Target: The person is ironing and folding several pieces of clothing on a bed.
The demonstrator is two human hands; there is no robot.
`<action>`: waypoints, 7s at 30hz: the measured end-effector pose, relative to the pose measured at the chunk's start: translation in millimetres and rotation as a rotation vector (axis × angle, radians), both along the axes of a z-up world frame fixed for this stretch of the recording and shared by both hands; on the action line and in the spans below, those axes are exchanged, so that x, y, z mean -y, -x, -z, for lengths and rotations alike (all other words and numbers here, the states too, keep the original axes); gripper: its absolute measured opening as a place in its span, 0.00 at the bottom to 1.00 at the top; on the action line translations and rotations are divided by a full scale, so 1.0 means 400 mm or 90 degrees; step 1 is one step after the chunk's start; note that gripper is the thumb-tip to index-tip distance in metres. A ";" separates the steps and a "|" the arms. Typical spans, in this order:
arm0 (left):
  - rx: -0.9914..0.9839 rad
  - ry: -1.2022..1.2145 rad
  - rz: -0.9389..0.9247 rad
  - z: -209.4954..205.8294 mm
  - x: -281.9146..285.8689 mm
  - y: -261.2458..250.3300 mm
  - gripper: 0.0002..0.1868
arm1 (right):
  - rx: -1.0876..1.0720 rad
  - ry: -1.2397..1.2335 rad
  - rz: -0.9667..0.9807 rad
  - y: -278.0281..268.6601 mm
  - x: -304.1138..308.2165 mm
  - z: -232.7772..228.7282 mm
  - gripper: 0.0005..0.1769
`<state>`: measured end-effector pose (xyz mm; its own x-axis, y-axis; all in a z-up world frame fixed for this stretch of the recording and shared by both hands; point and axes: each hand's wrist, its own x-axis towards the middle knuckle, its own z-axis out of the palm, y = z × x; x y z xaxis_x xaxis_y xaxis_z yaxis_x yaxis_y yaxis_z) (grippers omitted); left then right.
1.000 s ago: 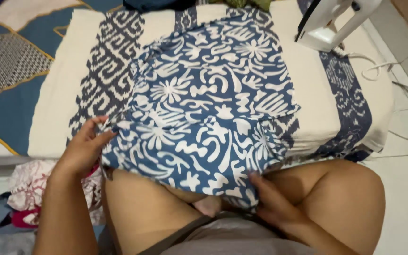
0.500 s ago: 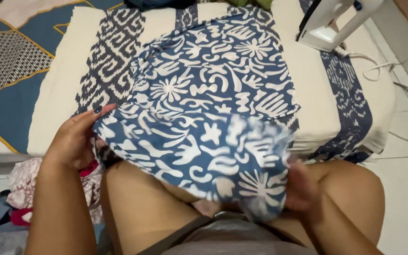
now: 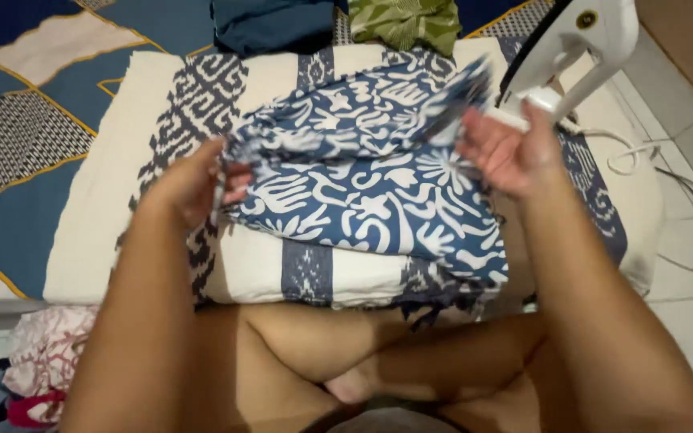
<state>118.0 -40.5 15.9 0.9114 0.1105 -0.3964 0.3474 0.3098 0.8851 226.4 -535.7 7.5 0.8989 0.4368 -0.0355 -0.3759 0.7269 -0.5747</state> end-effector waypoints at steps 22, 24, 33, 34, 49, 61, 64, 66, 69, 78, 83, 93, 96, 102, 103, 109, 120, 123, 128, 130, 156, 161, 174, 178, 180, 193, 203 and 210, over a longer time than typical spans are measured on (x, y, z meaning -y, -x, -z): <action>-0.038 -0.859 -0.072 -0.016 0.081 -0.077 0.23 | 0.571 1.455 -0.009 -0.323 -0.226 -0.102 0.22; -0.093 -0.787 -0.098 0.020 0.052 -0.080 0.23 | 0.516 1.534 -0.072 -0.310 -0.206 -0.110 0.16; -0.189 -0.793 -0.066 0.041 0.030 -0.084 0.26 | 0.604 1.491 0.053 -0.193 -0.084 -0.077 0.32; -0.204 -0.801 -0.062 0.039 0.033 -0.084 0.26 | 0.516 1.409 0.096 -0.191 -0.070 -0.078 0.30; -0.114 -0.790 -0.172 0.111 0.020 -0.073 0.26 | 0.251 1.181 0.210 -0.282 -0.120 0.076 0.15; 0.103 -0.668 -0.238 0.121 0.017 -0.069 0.21 | 0.155 0.886 0.453 -0.397 -0.158 0.112 0.15; 0.189 -0.661 -0.236 0.081 0.040 -0.083 0.19 | 0.190 0.896 0.550 -0.471 -0.145 0.102 0.17; 0.106 -0.654 -0.198 0.049 0.055 -0.106 0.19 | 0.231 0.942 0.568 -0.514 -0.154 0.091 0.17; 0.052 -0.623 -0.125 0.067 0.053 -0.157 0.19 | 0.310 0.985 0.525 -0.556 -0.183 0.083 0.14; -0.056 -0.711 -0.177 0.108 0.021 -0.197 0.22 | 0.378 1.115 0.482 -0.613 -0.256 0.137 0.13; -0.123 -0.774 -0.095 0.123 -0.002 -0.231 0.26 | 0.361 1.245 0.414 -0.622 -0.288 0.128 0.13; -0.174 -0.834 -0.057 0.140 -0.012 -0.253 0.28 | 0.391 1.325 0.318 -0.640 -0.279 0.098 0.15; -0.120 -0.757 -0.085 0.161 -0.048 -0.237 0.32 | 0.387 1.244 0.240 -0.558 -0.267 0.005 0.28; -0.108 -0.344 -0.099 0.199 -0.095 -0.116 0.33 | 0.598 1.151 0.166 -0.207 -0.072 -0.061 0.26; -0.072 -0.303 -0.110 0.209 -0.099 -0.096 0.34 | 0.477 1.170 0.076 -0.132 -0.044 -0.077 0.19; 0.005 -0.400 -0.116 0.199 -0.049 -0.078 0.35 | 0.243 1.012 0.027 0.078 0.073 0.066 0.18; 0.100 -0.411 -0.247 0.191 0.056 -0.070 0.32 | 0.409 0.913 0.182 0.127 0.022 0.069 0.14; 0.107 -0.595 -0.251 0.179 0.073 -0.057 0.27 | 0.417 0.927 0.188 0.136 0.027 0.066 0.15; 0.095 -0.525 -0.278 0.169 0.093 -0.053 0.25 | 0.345 0.835 0.174 0.131 0.028 0.090 0.10; 0.109 -0.492 -0.285 0.169 0.095 -0.049 0.25 | 0.242 0.800 0.181 0.120 0.036 0.083 0.07; 0.048 -0.558 -0.279 0.149 0.104 -0.049 0.21 | 0.253 0.601 -0.077 0.035 0.044 0.063 0.21; 0.020 -0.563 -0.270 0.116 0.123 -0.043 0.20 | 0.084 0.770 0.002 0.082 -0.032 -0.070 0.10; 0.003 -0.614 -0.267 0.137 0.107 -0.048 0.21 | 0.096 0.931 -0.149 0.075 0.082 -0.039 0.16; 0.024 -0.529 -0.268 0.152 0.096 -0.054 0.22 | 0.122 0.803 -0.130 0.081 0.128 -0.014 0.17; 0.024 -0.495 -0.267 0.160 0.087 -0.056 0.23 | 0.111 0.771 -0.113 0.084 0.132 -0.006 0.18; 0.694 -0.810 0.190 -0.026 0.637 0.077 0.06 | 0.083 0.729 0.032 0.090 0.061 0.043 0.08; 0.356 -0.863 0.392 0.026 0.726 0.014 0.09 | 0.129 0.643 0.114 0.029 0.085 0.153 0.09; 0.376 -0.870 0.404 -0.008 0.713 0.023 0.11 | 0.154 0.687 0.095 0.022 0.093 0.153 0.07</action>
<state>108.8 -325.6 18.9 0.9272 -0.3659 0.0803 -0.3649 -0.8336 0.4147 217.5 -572.9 -53.8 0.9743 0.1692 -0.1484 -0.1196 -0.1694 -0.9783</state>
